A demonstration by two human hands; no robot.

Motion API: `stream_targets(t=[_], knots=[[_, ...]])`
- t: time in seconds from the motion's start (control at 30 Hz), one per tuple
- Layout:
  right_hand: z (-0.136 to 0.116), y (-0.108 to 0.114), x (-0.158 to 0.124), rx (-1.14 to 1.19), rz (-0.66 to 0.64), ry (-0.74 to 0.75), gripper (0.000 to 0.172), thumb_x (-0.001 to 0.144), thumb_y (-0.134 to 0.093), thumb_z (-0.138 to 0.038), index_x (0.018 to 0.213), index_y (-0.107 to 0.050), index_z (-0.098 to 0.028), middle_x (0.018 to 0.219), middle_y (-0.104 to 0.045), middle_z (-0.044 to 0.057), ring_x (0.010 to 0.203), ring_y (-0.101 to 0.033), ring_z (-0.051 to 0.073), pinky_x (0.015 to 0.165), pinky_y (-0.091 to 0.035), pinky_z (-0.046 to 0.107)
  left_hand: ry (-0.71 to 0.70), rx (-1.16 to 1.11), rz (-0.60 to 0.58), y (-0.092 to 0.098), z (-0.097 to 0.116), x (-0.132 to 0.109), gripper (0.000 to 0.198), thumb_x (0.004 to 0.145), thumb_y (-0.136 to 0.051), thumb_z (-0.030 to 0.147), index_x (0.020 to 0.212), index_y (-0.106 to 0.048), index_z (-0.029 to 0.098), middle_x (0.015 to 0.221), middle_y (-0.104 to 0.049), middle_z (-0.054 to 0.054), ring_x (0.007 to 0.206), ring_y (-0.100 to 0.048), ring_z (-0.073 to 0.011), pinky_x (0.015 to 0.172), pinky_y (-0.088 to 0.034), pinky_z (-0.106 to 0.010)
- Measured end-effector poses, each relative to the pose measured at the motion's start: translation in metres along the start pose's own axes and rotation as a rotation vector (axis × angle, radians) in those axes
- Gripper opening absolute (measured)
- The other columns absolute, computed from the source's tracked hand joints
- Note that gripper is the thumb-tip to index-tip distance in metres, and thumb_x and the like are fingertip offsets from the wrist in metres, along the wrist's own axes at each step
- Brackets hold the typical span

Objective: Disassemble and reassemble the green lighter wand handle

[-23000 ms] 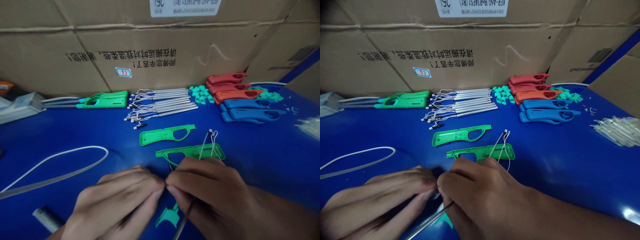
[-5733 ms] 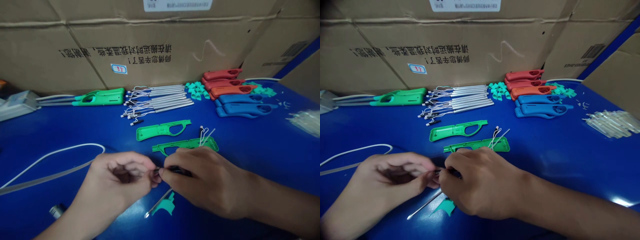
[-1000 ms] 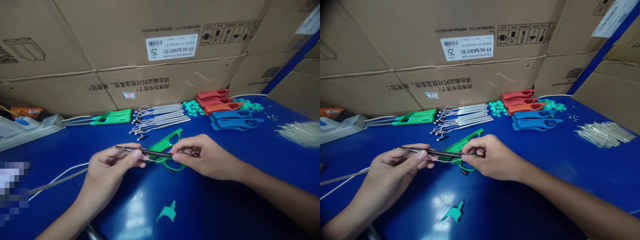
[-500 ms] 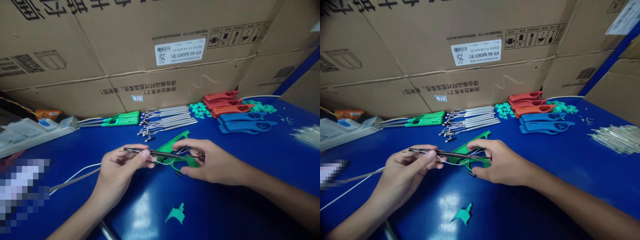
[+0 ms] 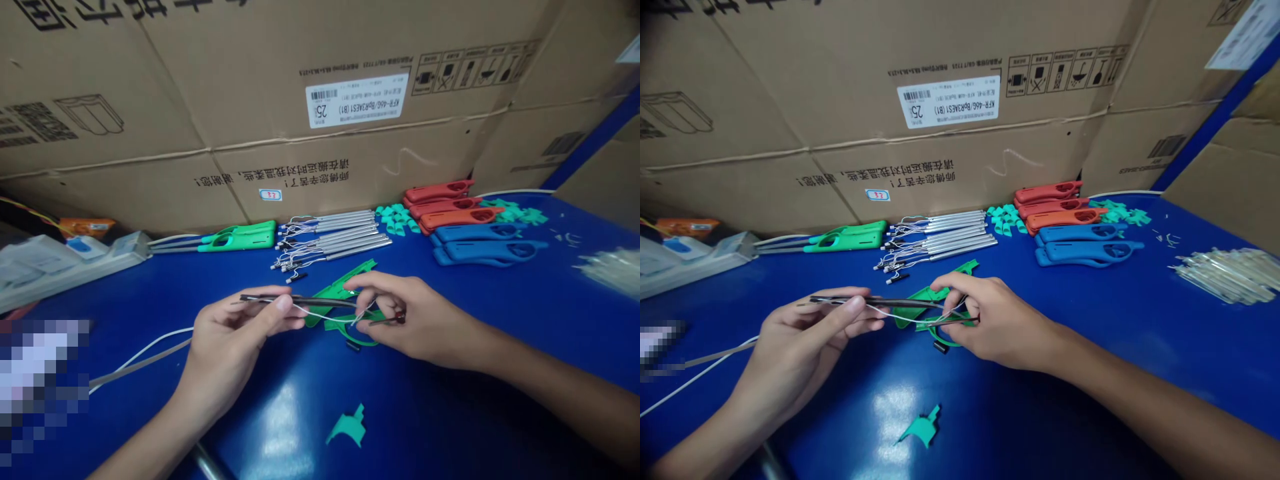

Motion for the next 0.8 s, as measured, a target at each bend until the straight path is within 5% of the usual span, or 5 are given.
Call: stream_targets(t=[0.8], knots=[[-0.0003,0.0048,0.0046,-0.133,0.15,0.119,0.006,0.082,-0.066,-0.02,0.084,-0.071,-0.017,0.055,-0.044,-0.007,0.048,-0.031,0.007,0.047,-0.028,0.022,0.025,-0.016,0.016,-0.0022,0.0021,-0.001,0.018,0.066,-0.088,0.026,0.078,-0.078,0.017,0.074,-0.079,-0.005,0.066,-0.076,-0.0183,0.066,-0.065,-0.021]])
Point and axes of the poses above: each hand's wrist, its own x-axis towards the middle knuckle, its own y-axis out of the back of the hand, z = x × y, the point moved 2 cm from there along x, towards the middle knuckle
